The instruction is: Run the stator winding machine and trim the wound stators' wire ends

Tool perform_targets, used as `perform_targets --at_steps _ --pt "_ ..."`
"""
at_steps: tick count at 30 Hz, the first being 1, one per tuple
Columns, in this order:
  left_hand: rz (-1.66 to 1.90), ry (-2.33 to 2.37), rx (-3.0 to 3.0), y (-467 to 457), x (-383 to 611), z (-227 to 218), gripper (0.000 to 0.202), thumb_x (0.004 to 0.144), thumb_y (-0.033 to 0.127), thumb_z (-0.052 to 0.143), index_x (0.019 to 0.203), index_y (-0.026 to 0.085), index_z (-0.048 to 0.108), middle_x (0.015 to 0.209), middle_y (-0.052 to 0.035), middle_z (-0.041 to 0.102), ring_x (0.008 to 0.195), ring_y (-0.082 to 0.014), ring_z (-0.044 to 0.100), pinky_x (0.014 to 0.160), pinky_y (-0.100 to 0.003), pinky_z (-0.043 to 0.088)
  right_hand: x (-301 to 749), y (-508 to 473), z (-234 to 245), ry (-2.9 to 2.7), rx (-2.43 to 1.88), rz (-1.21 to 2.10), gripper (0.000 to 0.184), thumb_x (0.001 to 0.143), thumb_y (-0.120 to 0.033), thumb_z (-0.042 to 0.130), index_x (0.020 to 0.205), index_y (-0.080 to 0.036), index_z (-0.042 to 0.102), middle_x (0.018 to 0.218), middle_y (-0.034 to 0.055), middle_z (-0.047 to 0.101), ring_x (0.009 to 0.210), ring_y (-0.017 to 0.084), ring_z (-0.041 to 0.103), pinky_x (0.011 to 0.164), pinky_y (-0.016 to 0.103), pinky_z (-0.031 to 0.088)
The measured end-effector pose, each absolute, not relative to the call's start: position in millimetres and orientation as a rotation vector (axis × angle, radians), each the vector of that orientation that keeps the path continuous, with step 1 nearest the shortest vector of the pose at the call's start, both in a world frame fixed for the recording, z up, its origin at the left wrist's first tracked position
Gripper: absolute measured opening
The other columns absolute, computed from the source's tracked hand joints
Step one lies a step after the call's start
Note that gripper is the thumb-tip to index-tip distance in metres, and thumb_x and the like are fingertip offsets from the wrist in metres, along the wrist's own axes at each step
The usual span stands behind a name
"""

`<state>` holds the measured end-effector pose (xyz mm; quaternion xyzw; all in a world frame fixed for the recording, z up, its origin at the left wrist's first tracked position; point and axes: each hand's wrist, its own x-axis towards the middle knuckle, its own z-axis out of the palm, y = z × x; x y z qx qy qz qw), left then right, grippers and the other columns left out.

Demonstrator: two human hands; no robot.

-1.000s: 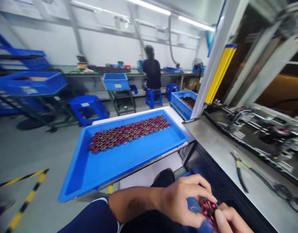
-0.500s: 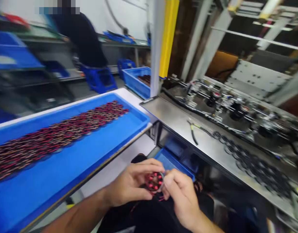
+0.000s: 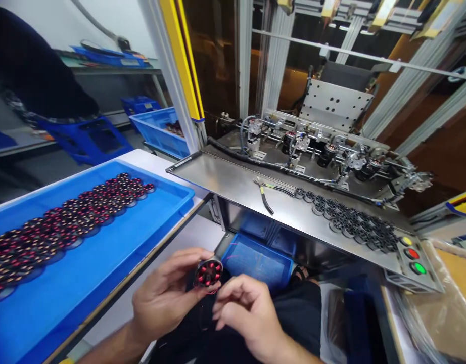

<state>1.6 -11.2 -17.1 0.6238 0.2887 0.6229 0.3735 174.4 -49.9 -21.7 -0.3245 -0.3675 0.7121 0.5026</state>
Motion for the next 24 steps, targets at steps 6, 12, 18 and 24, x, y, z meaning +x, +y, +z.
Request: perform_targets --at_steps 6,12,18,24 --pt "1.706 0.742 1.623 -14 19 -17 0.068 0.067 -0.008 0.075 0.121 0.03 0.062 0.109 -0.002 0.074 0.098 -0.0192 0.071 0.083 -0.03 0.061 157 -53 -7 -0.71 -0.859 1.749 0.032 0.065 -0.036 0.087 0.067 -0.015 0.063 0.052 -0.0006 0.065 0.042 0.009 0.056 0.047 0.02 0.047" --pt "1.461 0.713 1.299 -12 18 -4 0.057 0.077 0.003 0.076 0.123 0.03 0.058 0.117 -0.0041 0.075 0.099 -0.0186 0.074 0.087 -0.027 0.061 188 -66 -13 -0.793 -0.835 1.818 0.027 0.072 -0.037 0.083 0.074 -0.013 0.069 0.046 -0.003 0.06 0.031 0.004 0.045 0.034 0.013 0.032" --pt "1.133 0.563 1.09 -9 16 3 0.038 0.085 0.016 0.072 0.121 0.026 0.065 0.125 -0.01 0.071 0.092 -0.0199 0.075 0.084 -0.029 0.062 217 -44 -4 -0.929 -0.876 1.74 0.038 0.073 -0.048 0.081 0.079 -0.012 0.07 0.06 0.0035 0.069 0.047 0.011 0.062 0.047 0.021 0.049" --pt "0.914 0.539 1.118 -16 19 4 0.04 0.082 0.026 0.075 0.122 0.023 0.07 0.12 -0.0134 0.071 0.099 -0.0246 0.072 0.086 -0.034 0.06 216 -25 25 -1.076 -1.004 1.725 0.043 0.08 -0.052 0.074 0.064 -0.015 0.059 0.047 -0.0037 0.056 0.037 0.005 0.045 0.041 0.018 0.035"
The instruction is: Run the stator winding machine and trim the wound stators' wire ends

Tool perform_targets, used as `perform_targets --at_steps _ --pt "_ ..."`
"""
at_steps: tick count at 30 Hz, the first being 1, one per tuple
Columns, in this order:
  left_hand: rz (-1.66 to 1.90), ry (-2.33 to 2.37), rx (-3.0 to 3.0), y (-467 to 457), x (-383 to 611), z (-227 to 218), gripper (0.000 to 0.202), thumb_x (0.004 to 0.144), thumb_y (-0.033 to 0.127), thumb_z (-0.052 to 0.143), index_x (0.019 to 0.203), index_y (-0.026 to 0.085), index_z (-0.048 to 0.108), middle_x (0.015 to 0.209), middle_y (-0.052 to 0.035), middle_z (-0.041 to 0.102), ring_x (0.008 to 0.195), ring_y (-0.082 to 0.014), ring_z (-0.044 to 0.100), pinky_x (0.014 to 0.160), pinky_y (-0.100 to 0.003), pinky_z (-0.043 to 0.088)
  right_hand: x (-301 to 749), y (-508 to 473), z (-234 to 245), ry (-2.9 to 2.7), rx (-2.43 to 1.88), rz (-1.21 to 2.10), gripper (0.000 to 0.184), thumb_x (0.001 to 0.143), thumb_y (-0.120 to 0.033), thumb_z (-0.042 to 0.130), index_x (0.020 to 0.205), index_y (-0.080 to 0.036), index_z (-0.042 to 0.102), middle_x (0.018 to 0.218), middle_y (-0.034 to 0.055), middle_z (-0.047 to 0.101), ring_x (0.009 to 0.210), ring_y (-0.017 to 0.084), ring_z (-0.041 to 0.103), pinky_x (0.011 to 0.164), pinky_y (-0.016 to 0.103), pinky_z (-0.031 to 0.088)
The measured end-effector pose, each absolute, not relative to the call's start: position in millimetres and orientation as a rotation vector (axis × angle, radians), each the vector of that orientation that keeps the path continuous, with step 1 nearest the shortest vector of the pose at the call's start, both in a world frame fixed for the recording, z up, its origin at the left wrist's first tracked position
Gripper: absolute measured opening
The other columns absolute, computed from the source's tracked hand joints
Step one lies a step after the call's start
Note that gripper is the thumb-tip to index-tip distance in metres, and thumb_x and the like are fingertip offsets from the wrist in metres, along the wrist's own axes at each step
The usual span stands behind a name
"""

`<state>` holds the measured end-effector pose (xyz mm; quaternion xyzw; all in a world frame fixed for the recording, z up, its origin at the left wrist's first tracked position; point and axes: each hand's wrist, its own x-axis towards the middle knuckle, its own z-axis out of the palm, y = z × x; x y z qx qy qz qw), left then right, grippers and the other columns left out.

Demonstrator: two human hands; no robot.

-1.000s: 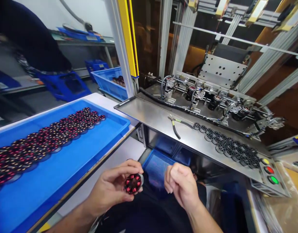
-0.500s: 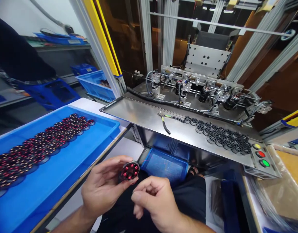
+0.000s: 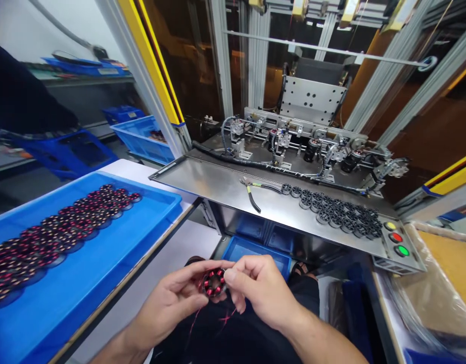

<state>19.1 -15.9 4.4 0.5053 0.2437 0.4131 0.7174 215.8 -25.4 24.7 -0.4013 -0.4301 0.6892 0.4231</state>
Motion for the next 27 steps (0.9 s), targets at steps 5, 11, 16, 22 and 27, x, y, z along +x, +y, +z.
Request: perform_targets --at_steps 5,11,16,22,27 --pt "1.166 0.632 1.152 -19 29 -6 0.052 0.052 0.015 0.094 0.1 0.023 0.078 0.103 -0.0061 0.069 0.095 -0.0198 0.069 0.082 -0.022 0.057 202 -39 17 -0.971 -0.925 1.796 0.041 0.078 -0.048 0.076 0.061 -0.016 0.055 0.045 -0.0057 0.051 0.037 0.004 0.036 0.04 0.019 0.026" --pt "1.126 0.538 0.922 -16 28 -4 0.05 0.069 0.016 0.086 0.114 0.028 0.068 0.107 -0.0049 0.073 0.073 -0.0135 0.072 0.069 -0.022 0.06 203 -63 -9 -0.98 -0.919 1.797 0.042 0.079 -0.049 0.073 0.059 -0.017 0.054 0.046 -0.005 0.048 0.038 0.005 0.035 0.043 0.021 0.026" --pt "1.054 0.73 1.156 -19 20 1 0.039 0.077 0.017 0.08 0.114 0.024 0.071 0.116 -0.0095 0.073 0.089 -0.019 0.074 0.084 -0.027 0.06 227 -56 4 -1.394 -1.128 1.438 0.035 0.082 -0.049 0.071 0.073 -0.017 0.063 0.07 0.0014 0.058 0.065 0.013 0.052 0.063 0.026 0.04" --pt "1.153 0.774 1.513 -26 19 -2 0.041 0.082 0.013 0.073 0.119 0.03 0.07 0.124 -0.0075 0.067 0.121 -0.0233 0.061 0.1 -0.029 0.053 218 -40 31 -1.451 -1.093 1.157 0.035 0.077 -0.044 0.078 0.075 -0.02 0.053 0.076 -0.0015 0.053 0.072 0.015 0.048 0.07 0.028 0.039" --pt "1.067 0.636 1.217 -25 24 5 0.04 0.084 0.019 0.073 0.121 0.03 0.069 0.124 -0.0065 0.069 0.111 -0.0191 0.067 0.095 -0.023 0.054 198 -47 22 -1.328 -0.985 1.207 0.022 0.093 -0.034 0.061 0.077 -0.021 0.053 0.075 -0.0015 0.054 0.072 0.014 0.05 0.07 0.027 0.041"
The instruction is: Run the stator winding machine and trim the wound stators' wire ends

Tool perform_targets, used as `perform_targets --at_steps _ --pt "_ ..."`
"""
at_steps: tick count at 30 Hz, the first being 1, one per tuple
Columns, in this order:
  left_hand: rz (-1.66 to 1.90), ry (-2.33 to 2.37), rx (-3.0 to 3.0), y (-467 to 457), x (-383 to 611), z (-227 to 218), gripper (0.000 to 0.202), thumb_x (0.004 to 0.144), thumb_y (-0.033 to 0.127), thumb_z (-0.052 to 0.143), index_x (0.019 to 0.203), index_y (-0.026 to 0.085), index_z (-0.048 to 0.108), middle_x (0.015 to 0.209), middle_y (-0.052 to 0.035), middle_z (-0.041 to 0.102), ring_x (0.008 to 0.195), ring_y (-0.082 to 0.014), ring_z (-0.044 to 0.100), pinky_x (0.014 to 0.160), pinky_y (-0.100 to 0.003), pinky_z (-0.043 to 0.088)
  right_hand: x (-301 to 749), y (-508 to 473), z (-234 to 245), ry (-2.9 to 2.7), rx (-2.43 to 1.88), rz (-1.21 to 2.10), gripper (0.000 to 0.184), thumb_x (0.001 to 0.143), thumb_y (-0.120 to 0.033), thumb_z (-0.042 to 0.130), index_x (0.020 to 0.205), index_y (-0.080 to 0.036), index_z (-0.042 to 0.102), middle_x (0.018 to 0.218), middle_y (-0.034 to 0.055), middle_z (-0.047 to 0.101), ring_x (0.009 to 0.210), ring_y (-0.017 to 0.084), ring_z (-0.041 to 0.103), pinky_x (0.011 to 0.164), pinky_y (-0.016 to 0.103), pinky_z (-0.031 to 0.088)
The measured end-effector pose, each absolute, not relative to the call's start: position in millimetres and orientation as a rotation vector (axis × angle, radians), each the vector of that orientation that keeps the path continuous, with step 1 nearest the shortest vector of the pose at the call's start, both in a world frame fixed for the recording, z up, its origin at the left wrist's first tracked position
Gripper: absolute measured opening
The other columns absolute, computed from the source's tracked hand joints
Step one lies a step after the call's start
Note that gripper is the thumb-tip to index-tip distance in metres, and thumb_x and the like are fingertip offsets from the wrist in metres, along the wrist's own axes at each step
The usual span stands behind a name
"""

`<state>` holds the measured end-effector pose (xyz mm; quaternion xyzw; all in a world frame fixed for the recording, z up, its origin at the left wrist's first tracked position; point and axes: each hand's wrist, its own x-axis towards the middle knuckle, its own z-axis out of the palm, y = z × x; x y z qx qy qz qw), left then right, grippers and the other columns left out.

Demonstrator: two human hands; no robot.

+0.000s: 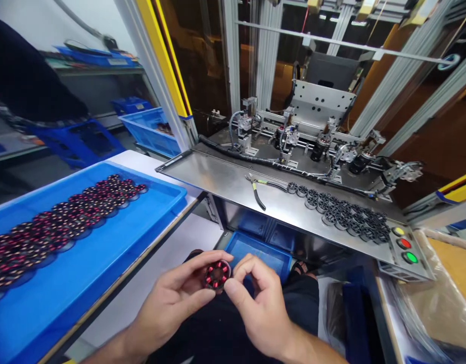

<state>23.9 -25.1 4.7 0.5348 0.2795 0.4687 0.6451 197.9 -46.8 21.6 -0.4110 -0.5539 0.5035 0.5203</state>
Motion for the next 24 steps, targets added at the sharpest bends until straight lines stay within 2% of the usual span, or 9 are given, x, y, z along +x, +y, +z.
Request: perform_targets --at_steps 2,4,6,9,13,18,21,24 --pt "1.059 0.563 1.07 -23 29 6 0.046 0.075 0.023 0.082 0.119 0.027 0.07 0.117 -0.0066 0.072 0.099 -0.0179 0.071 0.087 -0.02 0.057 193 -52 15 -1.27 -0.97 1.199 0.02 0.095 -0.033 0.059 0.079 -0.021 0.053 0.077 -0.0012 0.054 0.074 0.014 0.052 0.071 0.027 0.041" --pt "1.113 0.578 1.014 -22 34 5 0.049 0.066 0.018 0.088 0.112 0.025 0.073 0.108 -0.0048 0.075 0.091 -0.0158 0.072 0.081 -0.017 0.058 190 -57 7 -1.204 -0.964 1.195 0.02 0.095 -0.032 0.059 0.079 -0.021 0.053 0.077 -0.0011 0.054 0.074 0.014 0.052 0.071 0.027 0.042" --pt "1.179 0.659 1.047 -22 38 2 0.045 0.066 0.011 0.086 0.106 0.025 0.074 0.102 -0.0026 0.076 0.086 -0.0133 0.072 0.079 -0.016 0.058 189 -60 0 -1.12 -0.972 1.194 0.022 0.095 -0.033 0.058 0.078 -0.021 0.051 0.075 -0.0016 0.052 0.072 0.013 0.05 0.07 0.026 0.041" --pt "1.285 0.735 1.254 -24 39 -2 0.047 0.07 0.004 0.079 0.11 0.028 0.071 0.105 -0.0017 0.077 0.092 -0.0134 0.073 0.084 -0.017 0.058 189 -60 -4 -1.036 -0.98 1.21 0.022 0.096 -0.035 0.057 0.08 -0.022 0.051 0.077 -0.0015 0.052 0.073 0.013 0.049 0.072 0.027 0.042" --pt "1.445 0.687 1.654 -26 34 -8 0.057 0.068 -0.003 0.075 0.117 0.025 0.067 0.11 -0.0043 0.076 0.103 -0.0186 0.072 0.095 -0.025 0.057 188 -56 2 -1.111 -0.898 1.189 0.021 0.088 -0.038 0.068 0.091 -0.024 0.053 0.094 0.0008 0.051 0.09 0.016 0.05 0.083 0.03 0.043" --pt "1.489 0.684 1.724 -27 34 -11 0.058 0.069 -0.004 0.073 0.12 0.023 0.065 0.112 -0.0072 0.075 0.103 -0.0199 0.072 0.095 -0.029 0.058 175 -56 -4 -0.933 -0.915 1.25 0.025 0.1 -0.039 0.048 0.082 -0.022 0.051 0.085 -0.0003 0.048 0.08 0.014 0.047 0.075 0.027 0.042" --pt "1.482 0.706 1.652 -25 35 -9 0.053 0.07 -0.001 0.073 0.117 0.024 0.066 0.108 -0.006 0.076 0.102 -0.0188 0.072 0.094 -0.027 0.058 171 -59 -14 -0.859 -0.986 1.26 0.028 0.102 -0.039 0.043 0.083 -0.022 0.053 0.083 0.0001 0.05 0.08 0.015 0.049 0.078 0.029 0.044" --pt "1.459 0.74 1.697 -24 35 -4 0.051 0.071 0.0 0.073 0.116 0.023 0.067 0.108 -0.007 0.075 0.102 -0.0191 0.071 0.093 -0.027 0.058 176 -61 -13 -0.986 -0.985 1.147 0.017 0.096 -0.041 0.056 0.1 -0.024 0.055 0.101 0.0035 0.054 0.097 0.018 0.054 0.089 0.033 0.045"
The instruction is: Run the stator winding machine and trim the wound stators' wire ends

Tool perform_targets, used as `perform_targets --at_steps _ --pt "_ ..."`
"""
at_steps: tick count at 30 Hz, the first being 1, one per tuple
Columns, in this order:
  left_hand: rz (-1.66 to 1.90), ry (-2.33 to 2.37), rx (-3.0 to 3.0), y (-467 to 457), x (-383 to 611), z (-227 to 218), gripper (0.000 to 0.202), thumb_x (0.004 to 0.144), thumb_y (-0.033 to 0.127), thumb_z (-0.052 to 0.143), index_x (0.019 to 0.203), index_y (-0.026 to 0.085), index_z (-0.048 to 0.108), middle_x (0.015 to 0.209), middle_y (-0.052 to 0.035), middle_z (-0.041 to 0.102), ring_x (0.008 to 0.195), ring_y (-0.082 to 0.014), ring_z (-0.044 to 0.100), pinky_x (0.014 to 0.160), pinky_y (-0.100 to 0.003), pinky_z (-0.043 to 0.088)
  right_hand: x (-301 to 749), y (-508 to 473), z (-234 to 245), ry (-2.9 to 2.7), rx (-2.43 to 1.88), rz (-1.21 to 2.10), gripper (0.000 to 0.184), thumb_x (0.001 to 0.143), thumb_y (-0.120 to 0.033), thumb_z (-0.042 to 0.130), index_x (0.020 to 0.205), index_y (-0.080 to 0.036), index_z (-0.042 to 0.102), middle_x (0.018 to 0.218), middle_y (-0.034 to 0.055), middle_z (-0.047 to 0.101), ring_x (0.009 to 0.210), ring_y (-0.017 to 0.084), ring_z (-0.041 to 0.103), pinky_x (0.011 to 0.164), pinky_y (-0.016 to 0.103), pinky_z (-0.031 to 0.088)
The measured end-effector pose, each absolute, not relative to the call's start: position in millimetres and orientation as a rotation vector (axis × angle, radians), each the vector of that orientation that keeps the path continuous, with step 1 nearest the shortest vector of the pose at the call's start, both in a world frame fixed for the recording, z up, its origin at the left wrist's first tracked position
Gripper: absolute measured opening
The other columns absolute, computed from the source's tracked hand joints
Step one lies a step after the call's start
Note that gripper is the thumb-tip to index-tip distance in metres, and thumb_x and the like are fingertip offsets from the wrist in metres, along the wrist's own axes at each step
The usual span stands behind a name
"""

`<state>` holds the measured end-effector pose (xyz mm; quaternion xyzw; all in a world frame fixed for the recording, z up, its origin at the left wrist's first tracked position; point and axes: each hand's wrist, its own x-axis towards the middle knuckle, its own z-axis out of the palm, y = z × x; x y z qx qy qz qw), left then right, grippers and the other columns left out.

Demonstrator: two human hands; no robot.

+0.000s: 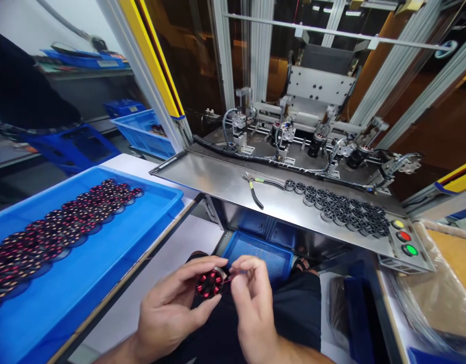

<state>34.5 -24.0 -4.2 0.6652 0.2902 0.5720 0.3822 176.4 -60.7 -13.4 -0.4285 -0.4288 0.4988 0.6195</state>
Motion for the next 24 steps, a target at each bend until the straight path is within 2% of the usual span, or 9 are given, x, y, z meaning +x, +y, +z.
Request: perform_targets --at_steps 2,3,5,8,12,15,18,21,24 --pt "1.438 0.747 1.782 -24 34 0 0.05 0.07 0.001 0.074 0.115 0.022 0.068 0.108 -0.0081 0.073 0.1 -0.0195 0.071 0.089 -0.026 0.059 182 -60 -5 -1.14 -0.974 1.0 0.029 0.086 -0.038 0.071 0.108 -0.026 0.056 0.116 0.0057 0.053 0.113 0.023 0.051 0.098 0.037 0.041" --pt "1.437 0.748 1.825 -24 34 2 0.049 0.07 0.001 0.074 0.115 0.021 0.068 0.107 -0.0082 0.072 0.098 -0.0191 0.071 0.087 -0.025 0.06 183 -59 0 -1.201 -0.986 0.942 0.026 0.084 -0.035 0.073 0.104 -0.026 0.058 0.119 0.0059 0.053 0.115 0.023 0.051 0.1 0.038 0.04" --pt "1.453 0.746 1.882 -24 35 4 0.05 0.07 0.0 0.073 0.114 0.021 0.068 0.105 -0.0073 0.071 0.094 -0.0173 0.07 0.085 -0.023 0.059 185 -55 8 -1.211 -1.045 0.902 0.009 0.09 -0.03 0.067 0.089 -0.024 0.06 0.111 0.0052 0.056 0.107 0.02 0.054 0.095 0.035 0.042" --pt "1.458 0.723 1.835 -25 35 4 0.052 0.07 -0.001 0.072 0.116 0.022 0.067 0.105 -0.006 0.07 0.095 -0.0167 0.07 0.086 -0.024 0.059 183 -51 10 -1.025 -1.099 0.99 0.022 0.096 -0.031 0.058 0.076 -0.021 0.057 0.092 0.003 0.057 0.088 0.016 0.055 0.081 0.029 0.046" --pt "1.464 0.703 1.667 -24 32 0 0.052 0.07 0.001 0.074 0.116 0.025 0.068 0.104 -0.0055 0.072 0.099 -0.0184 0.07 0.087 -0.025 0.059 180 -53 -2 -0.906 -0.961 1.168 0.02 0.091 -0.041 0.065 0.086 -0.022 0.059 0.094 0.003 0.057 0.086 0.016 0.055 0.078 0.029 0.047" --pt "1.468 0.714 1.599 -23 28 1 0.049 0.069 0.002 0.076 0.113 0.024 0.07 0.103 -0.0063 0.072 0.097 -0.019 0.071 0.086 -0.025 0.06 180 -59 -6 -0.978 -0.84 1.205 0.034 0.079 -0.048 0.076 0.098 -0.024 0.061 0.098 0.0037 0.057 0.087 0.018 0.055 0.079 0.03 0.048" --pt "1.477 0.715 1.595 -22 28 2 0.047 0.068 0.003 0.077 0.111 0.022 0.071 0.101 -0.0081 0.073 0.096 -0.0207 0.071 0.085 -0.028 0.06 182 -62 -1 -1.111 -0.872 1.125 0.016 0.087 -0.037 0.071 0.085 -0.022 0.064 0.082 0.0016 0.058 0.078 0.015 0.055 0.074 0.028 0.046" --pt "1.482 0.706 1.614 -22 28 4 0.045 0.068 0.004 0.078 0.109 0.021 0.072 0.099 -0.0096 0.074 0.095 -0.0225 0.071 0.083 -0.03 0.061 183 -62 7 -1.174 -0.937 0.976 0.018 0.092 -0.025 0.063 0.075 -0.02 0.063 0.072 0.0001 0.058 0.07 0.013 0.055 0.067 0.026 0.045" --pt "1.483 0.709 1.654 -23 28 5 0.046 0.067 0.004 0.077 0.109 0.021 0.07 0.098 -0.0091 0.074 0.094 -0.0221 0.07 0.081 -0.03 0.061 185 -60 11 -1.172 -0.956 0.947 0.015 0.089 -0.026 0.067 0.076 -0.02 0.063 0.072 0.0001 0.058 0.069 0.014 0.055 0.065 0.026 0.046"
